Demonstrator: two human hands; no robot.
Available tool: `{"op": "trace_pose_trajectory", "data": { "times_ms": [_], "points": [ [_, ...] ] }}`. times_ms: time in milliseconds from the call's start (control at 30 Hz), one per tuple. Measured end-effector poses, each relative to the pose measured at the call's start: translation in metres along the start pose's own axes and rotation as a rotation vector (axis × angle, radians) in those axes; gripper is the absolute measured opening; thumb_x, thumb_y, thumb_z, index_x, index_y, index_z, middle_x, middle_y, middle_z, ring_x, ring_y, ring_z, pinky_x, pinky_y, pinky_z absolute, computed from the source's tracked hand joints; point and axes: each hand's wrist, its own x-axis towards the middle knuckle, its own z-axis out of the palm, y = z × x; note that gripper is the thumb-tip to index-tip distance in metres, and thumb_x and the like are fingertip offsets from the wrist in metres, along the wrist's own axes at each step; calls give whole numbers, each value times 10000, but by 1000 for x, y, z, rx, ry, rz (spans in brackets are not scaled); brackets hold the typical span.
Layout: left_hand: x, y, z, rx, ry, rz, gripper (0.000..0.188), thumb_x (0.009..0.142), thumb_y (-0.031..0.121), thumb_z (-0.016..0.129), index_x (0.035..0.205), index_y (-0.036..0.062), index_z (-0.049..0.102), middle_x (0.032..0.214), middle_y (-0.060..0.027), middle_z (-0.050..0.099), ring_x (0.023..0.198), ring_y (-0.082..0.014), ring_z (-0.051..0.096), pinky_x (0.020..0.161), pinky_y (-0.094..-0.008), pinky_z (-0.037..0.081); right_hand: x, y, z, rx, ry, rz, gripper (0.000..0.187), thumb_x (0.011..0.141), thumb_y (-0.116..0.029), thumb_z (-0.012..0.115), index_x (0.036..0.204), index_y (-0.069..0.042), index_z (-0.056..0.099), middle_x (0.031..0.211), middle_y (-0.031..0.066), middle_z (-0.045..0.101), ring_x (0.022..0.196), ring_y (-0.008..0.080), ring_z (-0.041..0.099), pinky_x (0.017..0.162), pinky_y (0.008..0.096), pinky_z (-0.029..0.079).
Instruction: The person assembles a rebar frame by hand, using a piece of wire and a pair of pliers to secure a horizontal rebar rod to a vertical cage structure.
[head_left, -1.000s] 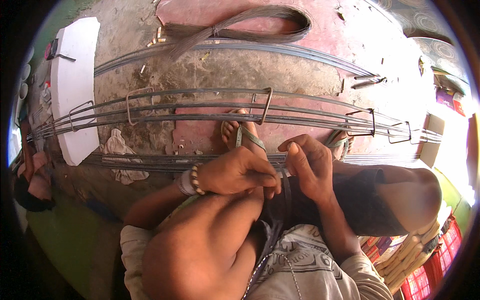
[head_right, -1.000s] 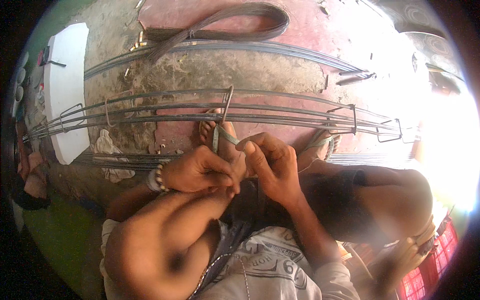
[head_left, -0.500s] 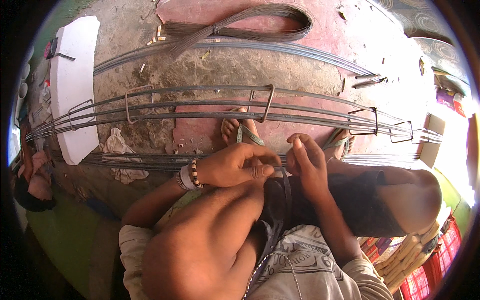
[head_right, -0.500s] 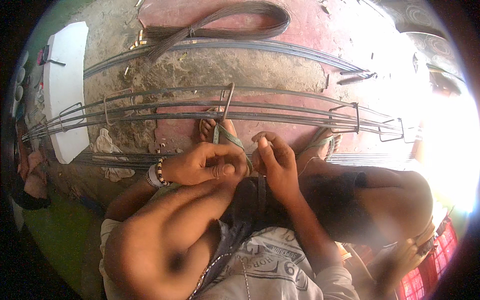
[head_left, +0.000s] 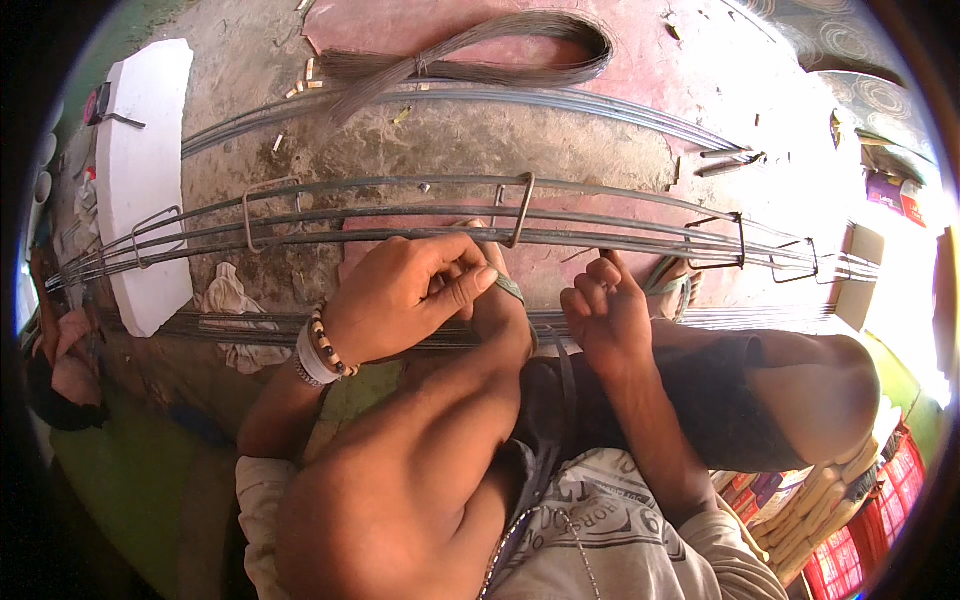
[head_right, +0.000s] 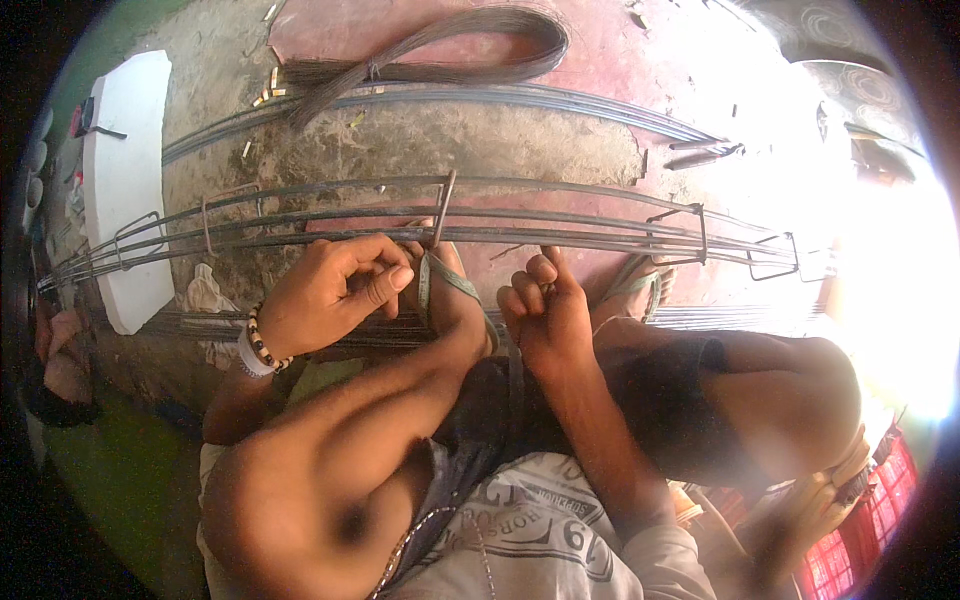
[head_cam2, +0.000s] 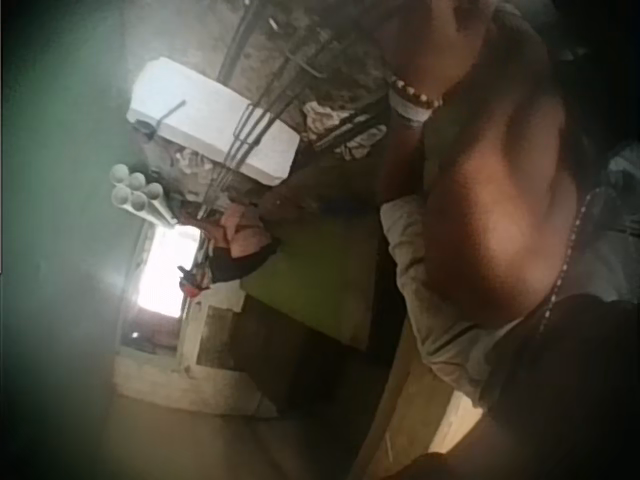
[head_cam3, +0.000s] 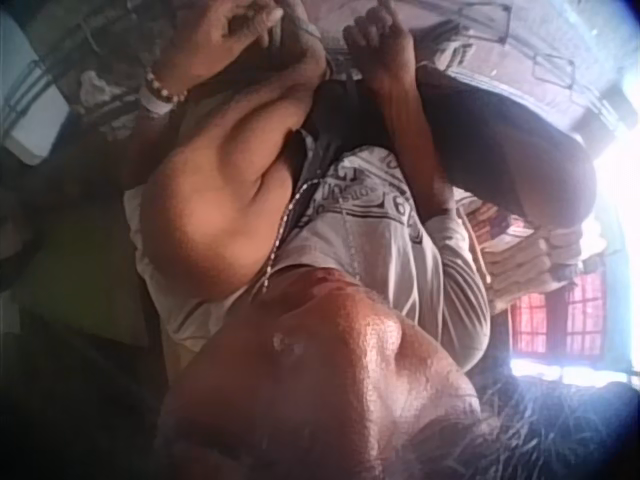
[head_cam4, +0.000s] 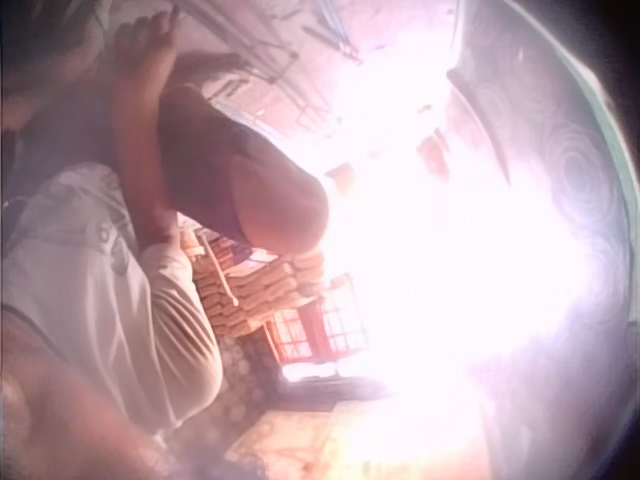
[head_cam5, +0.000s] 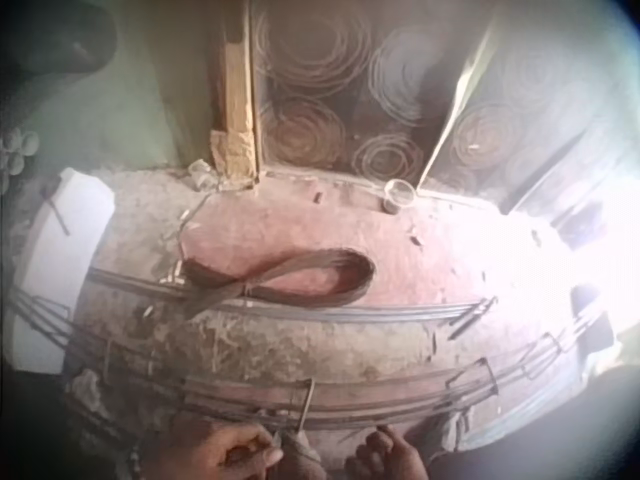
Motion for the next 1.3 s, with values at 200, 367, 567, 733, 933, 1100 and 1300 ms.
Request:
{"op": "trace_pose_trajectory", "data": {
  "times_ms": [200,367,567,733,933,1100,1300],
  "points": [
    [4,-4,29,667,427,517,197,906,240,680,1039,96,667,839,-31,635,716,-174,644,645,-313,506,-1,11,5,306,1,22,173,1059,-228,473,928,-128,525,688,-55,448,535,97,334,560,267,307],
    [14,-9,49,855,502,705,321,796,187,711,1106,114,677,879,4,573,791,-150,597,712,-304,484,-7,18,12,177,154,45,144,1027,-240,523,1040,-118,600,852,5,617,592,127,404,584,292,336],
    [16,0,31,661,652,796,236,793,143,801,1005,104,704,848,-8,628,699,-197,594,668,-347,467,-12,3,-6,-103,-73,20,173,1007,-301,592,1015,-130,610,920,-16,658,625,116,419,629,277,363],
    [17,-5,18,723,635,744,169,825,153,775,964,102,695,850,-20,656,704,-213,600,663,-367,432,-6,12,-4,4,21,-17,164,1012,-308,600,1007,-145,621,924,-35,663,740,100,539,707,270,411],
    [20,-7,21,712,650,704,151,847,191,749,964,112,693,850,-9,633,750,-211,594,711,-366,436,-4,15,3,186,30,-12,188,1007,-324,593,1068,-152,637,1018,-50,676,950,97,615,808,298,435],
    [20,-5,23,718,653,661,207,850,242,745,1008,118,698,894,7,613,816,-196,589,763,-361,435,-1,18,1,225,-48,92,192,1000,-337,597,1048,-155,632,1013,-45,655,915,122,588,792,306,429],
    [25,-10,29,842,616,671,287,842,268,753,1082,116,708,955,9,607,865,-187,585,787,-352,436,5,23,3,142,-80,181,232,995,-376,587,976,-145,593,897,-46,570,803,139,509,763,314,426]
  ]
}}
